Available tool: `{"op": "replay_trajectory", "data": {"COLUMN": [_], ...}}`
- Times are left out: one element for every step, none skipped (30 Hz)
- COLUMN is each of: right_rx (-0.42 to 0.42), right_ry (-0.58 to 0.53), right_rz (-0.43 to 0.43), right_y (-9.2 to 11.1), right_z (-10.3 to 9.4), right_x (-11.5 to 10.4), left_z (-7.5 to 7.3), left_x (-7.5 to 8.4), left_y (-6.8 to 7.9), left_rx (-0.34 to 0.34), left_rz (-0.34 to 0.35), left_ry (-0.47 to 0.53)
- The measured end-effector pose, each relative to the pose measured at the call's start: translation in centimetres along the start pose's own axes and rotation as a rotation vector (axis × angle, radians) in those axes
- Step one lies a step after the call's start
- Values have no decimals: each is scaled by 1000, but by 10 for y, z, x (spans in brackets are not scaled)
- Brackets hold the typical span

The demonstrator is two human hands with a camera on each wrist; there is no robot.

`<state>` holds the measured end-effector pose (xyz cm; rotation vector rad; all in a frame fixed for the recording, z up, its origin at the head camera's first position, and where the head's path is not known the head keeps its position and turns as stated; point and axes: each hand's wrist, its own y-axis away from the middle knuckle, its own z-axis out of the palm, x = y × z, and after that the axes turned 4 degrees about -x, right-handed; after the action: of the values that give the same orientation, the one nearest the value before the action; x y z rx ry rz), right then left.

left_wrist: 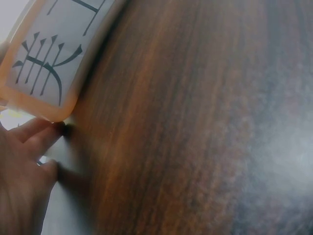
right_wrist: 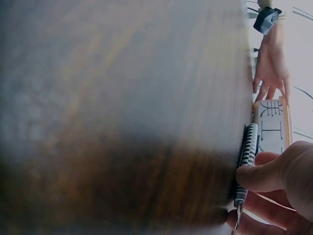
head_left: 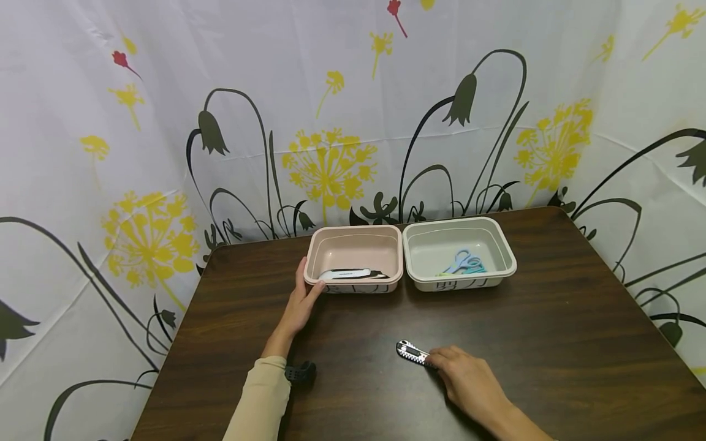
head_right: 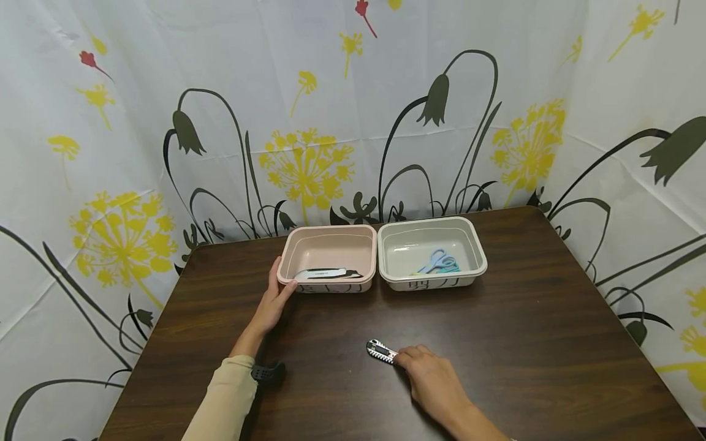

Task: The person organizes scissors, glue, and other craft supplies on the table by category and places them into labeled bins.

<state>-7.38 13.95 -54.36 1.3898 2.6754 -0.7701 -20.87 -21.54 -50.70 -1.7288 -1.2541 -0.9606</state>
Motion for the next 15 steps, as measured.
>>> {"op": "replay_trajectory", "data": {"right_rx": [0, 1, 2, 3, 3, 6, 4, 3, 1, -2, -4, -7, -11, -10, -10], "right_ry": [3, 6, 9, 13, 16, 16, 17, 16, 16, 13, 11, 9, 8, 8, 7], "right_rz": [0, -1, -3, -4, -6, -8, -9, -11, -12, -13, -15, -17, -18, -22, -25], "right_y": [0, 0, 1, 1, 1, 1, 1, 1, 1, 1, 0, 0, -1, -1, -2], "right_z": [0, -1, -1, -1, -1, -2, -2, -2, -2, -2, -2, -3, -3, -3, -4], "right_x": [0, -1, -1, -2, -2, -3, -3, -4, -4, -4, -5, -5, -5, -5, -5], "left_z": [0, 0, 0, 0, 0, -1, -1, -1, -1, -1, -1, -1, -1, -1, -1], "left_x": [0, 0, -1, -1, -1, -2, -2, -2, -2, -2, -2, -2, -1, -1, -1], "left_y": [0, 0, -1, -1, -1, -1, -1, -1, -1, -1, -2, -2, -2, -2, -2], "left_rx": [0, 0, -2, -5, -6, -9, -12, -14, -15, -16, -17, -18, -19, -19, -19], "left_rz": [3, 5, 6, 7, 9, 10, 12, 14, 15, 15, 16, 16, 17, 17, 16], "left_ry": [1, 2, 6, 7, 9, 11, 15, 18, 21, 21, 23, 24, 24, 21, 19]}}
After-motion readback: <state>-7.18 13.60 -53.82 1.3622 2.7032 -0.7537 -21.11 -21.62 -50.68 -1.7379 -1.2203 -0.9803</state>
